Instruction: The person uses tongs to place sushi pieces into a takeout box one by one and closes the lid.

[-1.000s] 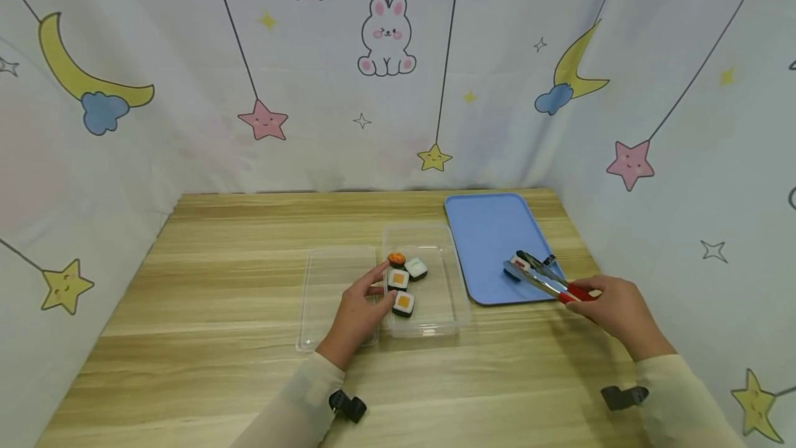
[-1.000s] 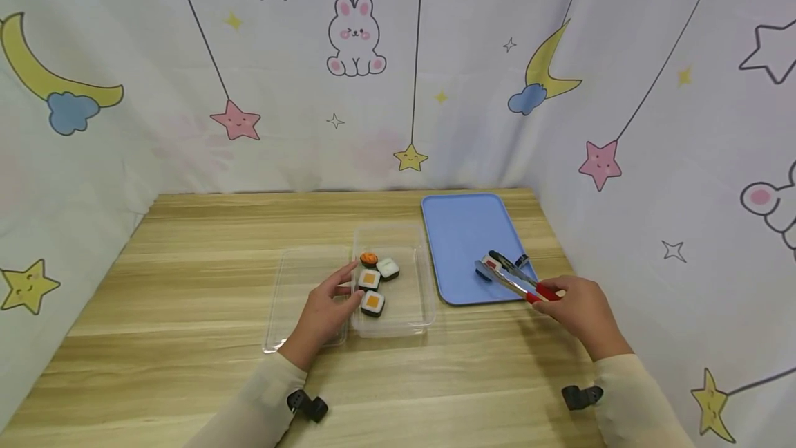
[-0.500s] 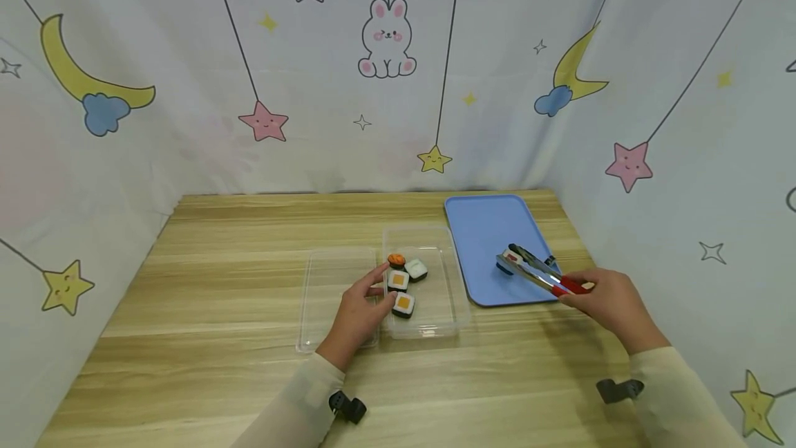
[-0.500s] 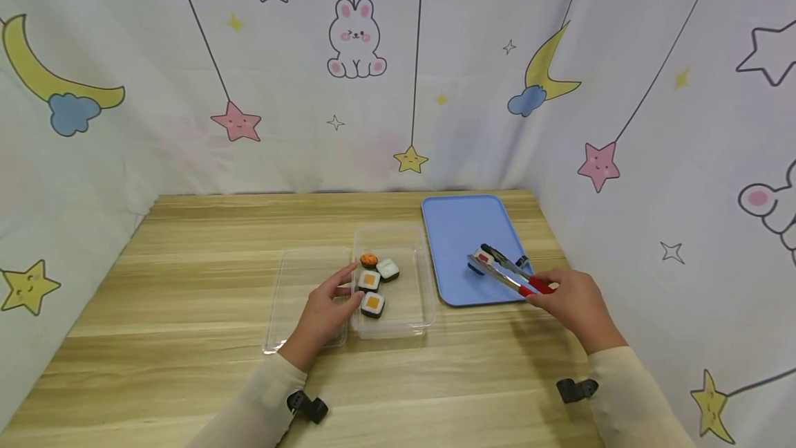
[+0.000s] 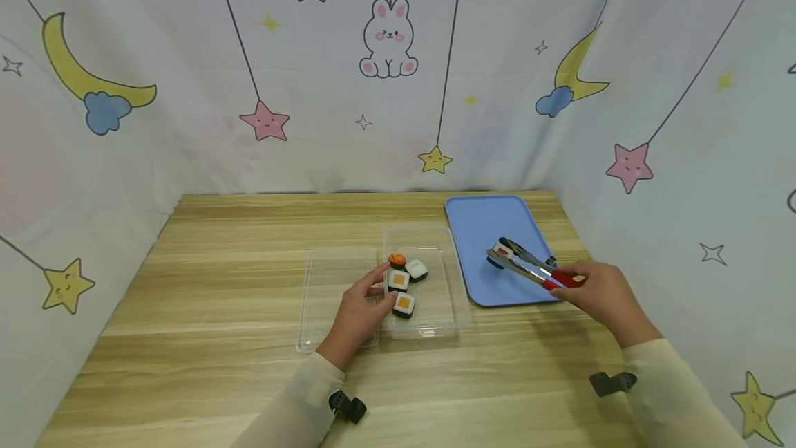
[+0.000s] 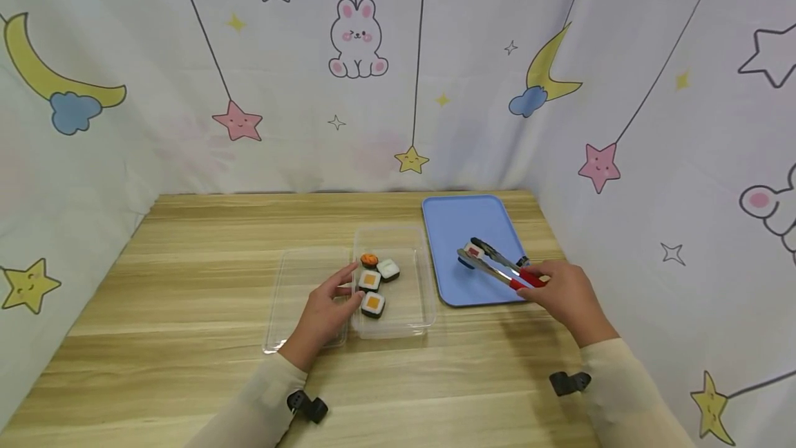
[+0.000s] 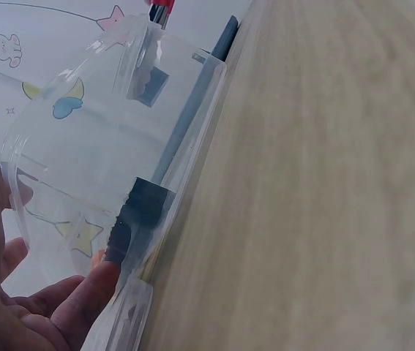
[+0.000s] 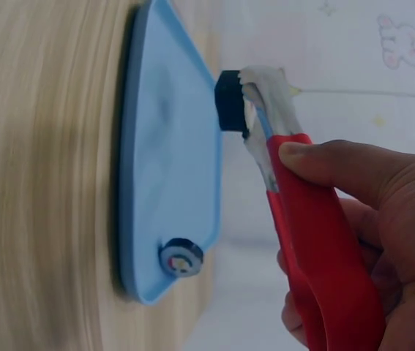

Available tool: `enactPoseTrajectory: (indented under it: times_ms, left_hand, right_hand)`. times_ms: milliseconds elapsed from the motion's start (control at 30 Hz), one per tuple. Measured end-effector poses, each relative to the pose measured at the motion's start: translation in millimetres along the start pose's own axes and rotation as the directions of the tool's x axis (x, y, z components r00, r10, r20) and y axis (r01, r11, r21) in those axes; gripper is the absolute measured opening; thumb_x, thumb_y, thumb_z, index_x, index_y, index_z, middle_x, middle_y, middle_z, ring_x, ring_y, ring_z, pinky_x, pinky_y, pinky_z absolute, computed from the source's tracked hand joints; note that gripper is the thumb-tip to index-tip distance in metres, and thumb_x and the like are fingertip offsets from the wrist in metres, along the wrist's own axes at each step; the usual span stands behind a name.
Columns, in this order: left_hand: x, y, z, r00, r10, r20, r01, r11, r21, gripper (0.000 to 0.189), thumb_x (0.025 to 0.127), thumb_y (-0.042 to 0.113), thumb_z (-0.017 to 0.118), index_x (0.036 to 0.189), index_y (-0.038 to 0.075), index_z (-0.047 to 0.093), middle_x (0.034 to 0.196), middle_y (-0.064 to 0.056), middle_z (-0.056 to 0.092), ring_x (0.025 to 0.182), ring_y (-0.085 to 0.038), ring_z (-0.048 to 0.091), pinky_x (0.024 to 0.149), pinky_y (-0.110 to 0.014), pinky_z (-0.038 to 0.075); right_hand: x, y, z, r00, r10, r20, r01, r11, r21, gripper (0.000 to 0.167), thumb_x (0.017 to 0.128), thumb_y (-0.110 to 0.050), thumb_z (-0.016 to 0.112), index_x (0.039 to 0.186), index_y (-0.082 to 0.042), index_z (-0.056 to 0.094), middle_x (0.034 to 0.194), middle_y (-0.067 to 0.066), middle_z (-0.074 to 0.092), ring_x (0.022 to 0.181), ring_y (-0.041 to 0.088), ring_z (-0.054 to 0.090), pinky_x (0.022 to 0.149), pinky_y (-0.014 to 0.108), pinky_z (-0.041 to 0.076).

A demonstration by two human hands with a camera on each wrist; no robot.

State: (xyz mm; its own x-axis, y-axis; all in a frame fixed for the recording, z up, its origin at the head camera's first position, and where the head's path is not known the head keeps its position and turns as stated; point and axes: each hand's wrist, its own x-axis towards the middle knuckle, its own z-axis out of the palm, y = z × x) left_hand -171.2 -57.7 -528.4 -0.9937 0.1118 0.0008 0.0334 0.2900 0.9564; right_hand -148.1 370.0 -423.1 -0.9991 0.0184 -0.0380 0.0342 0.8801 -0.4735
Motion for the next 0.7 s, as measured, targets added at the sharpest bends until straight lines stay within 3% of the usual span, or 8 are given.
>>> enactPoseTrajectory:
  times_ms: [367, 700]
  left_hand:
    - [-0.2, -0.2, -0.3, 1.0, 0.009, -0.003, -0.009, 1.0, -0.001, 0.058, 0.094, 0.022, 0.077, 0.15, 0.024, 0.059, 0.14, -0.012, 0.063, 0.118, -0.032, 0.067, 0.085, -0.043, 0.058]
    - [0.4, 0.5, -0.7, 1.0, 0.006, -0.002, -0.006, 1.0, 0.0, 0.058, 0.094, 0.022, 0.077, 0.149, 0.024, 0.059, 0.139, -0.012, 0.064, 0.117, -0.031, 0.067, 0.086, -0.044, 0.058]
  right_hand:
    - [6.4, -17, -4, 0.999, -0.049, 0.003, 0.049, 0.999, -0.001, 0.052, 0.083, -0.034, 0.088, 0.124, -0.004, 0.076, 0.122, 0.025, 0.069, 0.092, 0.032, 0.067, 0.067, 0.034, 0.054]
    - [10.4, -40, -7, 0.99, -0.138, -0.011, 0.138, 0.99, 0.012, 0.044, 0.084, -0.029, 0.088, 0.119, -0.004, 0.077, 0.11, 0.017, 0.073, 0.086, 0.028, 0.068, 0.066, 0.034, 0.056]
